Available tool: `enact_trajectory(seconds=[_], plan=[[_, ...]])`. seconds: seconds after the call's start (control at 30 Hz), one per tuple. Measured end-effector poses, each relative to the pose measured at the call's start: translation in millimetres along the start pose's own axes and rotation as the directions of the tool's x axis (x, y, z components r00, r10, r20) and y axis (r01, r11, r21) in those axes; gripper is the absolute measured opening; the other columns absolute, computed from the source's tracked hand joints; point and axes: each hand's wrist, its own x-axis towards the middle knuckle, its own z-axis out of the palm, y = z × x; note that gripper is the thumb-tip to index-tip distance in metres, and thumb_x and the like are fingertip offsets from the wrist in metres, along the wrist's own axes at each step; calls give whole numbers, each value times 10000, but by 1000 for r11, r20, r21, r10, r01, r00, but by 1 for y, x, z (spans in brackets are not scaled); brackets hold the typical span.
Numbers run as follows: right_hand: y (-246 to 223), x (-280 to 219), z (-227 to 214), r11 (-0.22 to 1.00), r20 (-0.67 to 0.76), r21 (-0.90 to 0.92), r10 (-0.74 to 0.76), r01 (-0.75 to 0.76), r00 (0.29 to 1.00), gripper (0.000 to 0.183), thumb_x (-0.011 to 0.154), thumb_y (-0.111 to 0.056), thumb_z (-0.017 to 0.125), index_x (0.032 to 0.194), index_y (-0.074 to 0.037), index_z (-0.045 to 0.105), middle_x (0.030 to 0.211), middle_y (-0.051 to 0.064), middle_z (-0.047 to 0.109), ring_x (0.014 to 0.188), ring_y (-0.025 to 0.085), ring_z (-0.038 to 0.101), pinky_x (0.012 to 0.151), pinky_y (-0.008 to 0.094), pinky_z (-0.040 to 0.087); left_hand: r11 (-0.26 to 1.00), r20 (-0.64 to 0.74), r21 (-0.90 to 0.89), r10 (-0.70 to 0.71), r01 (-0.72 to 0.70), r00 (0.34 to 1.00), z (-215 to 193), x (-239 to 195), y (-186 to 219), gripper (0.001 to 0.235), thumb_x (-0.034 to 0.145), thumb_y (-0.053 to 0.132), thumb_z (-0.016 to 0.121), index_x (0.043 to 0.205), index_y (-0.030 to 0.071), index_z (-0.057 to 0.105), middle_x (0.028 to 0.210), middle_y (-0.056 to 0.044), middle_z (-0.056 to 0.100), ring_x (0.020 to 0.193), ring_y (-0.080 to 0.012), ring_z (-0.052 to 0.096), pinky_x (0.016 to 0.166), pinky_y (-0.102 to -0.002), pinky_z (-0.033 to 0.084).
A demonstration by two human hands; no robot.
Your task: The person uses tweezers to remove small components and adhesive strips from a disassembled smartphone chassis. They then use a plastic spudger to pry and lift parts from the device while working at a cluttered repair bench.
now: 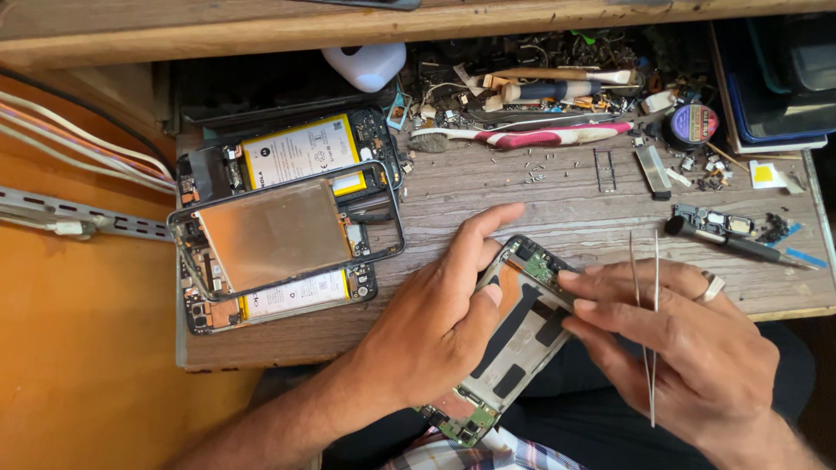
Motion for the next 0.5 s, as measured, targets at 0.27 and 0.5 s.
enact_trajectory(seconds=[0.27, 0.5], plan=[[2, -4, 4, 994, 34, -59, 93, -91, 995, 280, 754, -64, 857, 987, -83, 702, 1008, 38, 788, 892, 148, 750, 678, 259, 539, 997, 32, -67, -32, 35, 999, -5, 0, -1, 669, 962, 80, 410, 1607, 20, 243, 1121, -183, 701, 977, -271, 686, 972, -386, 527], [4, 3, -3, 995, 5, -98, 20, -19, 1000, 332, 778, -48, 876, 1049, -55, 683, 1001, 43, 770, 904, 175, 736, 701, 285, 525, 988, 134, -91, -111, 124, 985, -5, 9, 3, 728, 976, 104, 463, 1617, 43, 122, 1180, -190, 677, 1010, -283, 685, 949, -387, 525]])
